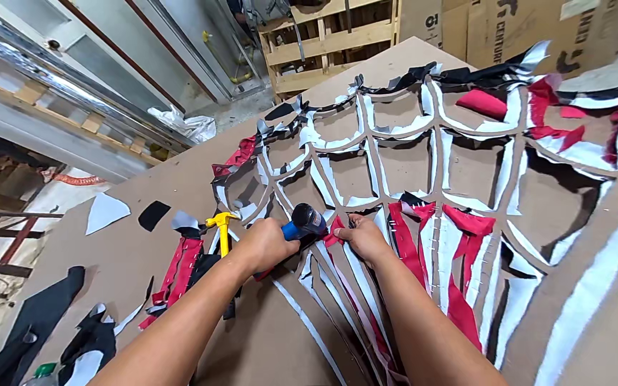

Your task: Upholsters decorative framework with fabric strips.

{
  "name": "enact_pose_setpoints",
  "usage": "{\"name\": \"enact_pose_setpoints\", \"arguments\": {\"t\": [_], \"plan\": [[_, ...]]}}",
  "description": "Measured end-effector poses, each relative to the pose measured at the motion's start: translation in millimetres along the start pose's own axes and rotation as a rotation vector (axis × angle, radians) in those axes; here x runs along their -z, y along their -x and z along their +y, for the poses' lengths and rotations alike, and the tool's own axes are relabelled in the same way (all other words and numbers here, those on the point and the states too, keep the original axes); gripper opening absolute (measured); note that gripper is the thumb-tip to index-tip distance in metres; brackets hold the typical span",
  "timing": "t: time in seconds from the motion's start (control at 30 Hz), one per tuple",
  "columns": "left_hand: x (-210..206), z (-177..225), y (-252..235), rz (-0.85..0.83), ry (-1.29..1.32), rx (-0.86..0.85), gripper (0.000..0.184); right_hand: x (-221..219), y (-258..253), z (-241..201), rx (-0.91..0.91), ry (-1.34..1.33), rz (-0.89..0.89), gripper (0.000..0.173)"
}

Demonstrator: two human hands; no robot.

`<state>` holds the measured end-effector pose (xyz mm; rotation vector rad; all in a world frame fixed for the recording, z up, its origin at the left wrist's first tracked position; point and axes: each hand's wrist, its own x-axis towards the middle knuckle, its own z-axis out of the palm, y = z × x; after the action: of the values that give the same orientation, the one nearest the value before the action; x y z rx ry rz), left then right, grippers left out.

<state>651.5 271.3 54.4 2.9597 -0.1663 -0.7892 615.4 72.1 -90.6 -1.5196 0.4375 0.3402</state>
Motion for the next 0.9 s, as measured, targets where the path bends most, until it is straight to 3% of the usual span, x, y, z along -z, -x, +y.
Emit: {"name": "enact_pose_setpoints", "arguments": {"t": [0.17, 0.27, 0.37, 0.47, 0.57, 0.67, 0.77, 0.9], "plan": [[-20, -45, 58, 0.137, 0.255, 0.044, 0.050, 2, -5, 2, 0.019, 0.006, -0.010, 0.055], [-61, -85, 120, 0.201, 0.228, 0.021, 0.062, -2, 0, -3, 0.017, 0.100, 0.056, 0.059], [-108, -107, 163, 0.233, 0.148, 0.032, 0.068, -2, 47, -24, 0.072, 0.305, 0.227, 0.048], [-158, -121, 172, 0.314, 0.066, 0.031, 0.069, 33, 145, -19, 0.210, 0.443, 0.323, 0.032], [-172, -90, 189, 0.360, 0.204, -0.030, 0.061, 78, 257, 33, 0.067, 0.465, 0.457, 0.024], [-181, -35, 202, 0.354, 0.531, -0.009, 0.053, 68, 331, 73, -0.012, 0.522, 0.541, 0.025], [-168, 10, 202, 0.133, 0.777, 0.141, 0.054, 23, 334, 74, 0.055, 0.706, 0.421, 0.029], [-181, 41, 189, -0.026, 1.007, 0.242, 0.047, 8, 284, 73, 0.213, 0.997, 0.360, 0.043]]}}
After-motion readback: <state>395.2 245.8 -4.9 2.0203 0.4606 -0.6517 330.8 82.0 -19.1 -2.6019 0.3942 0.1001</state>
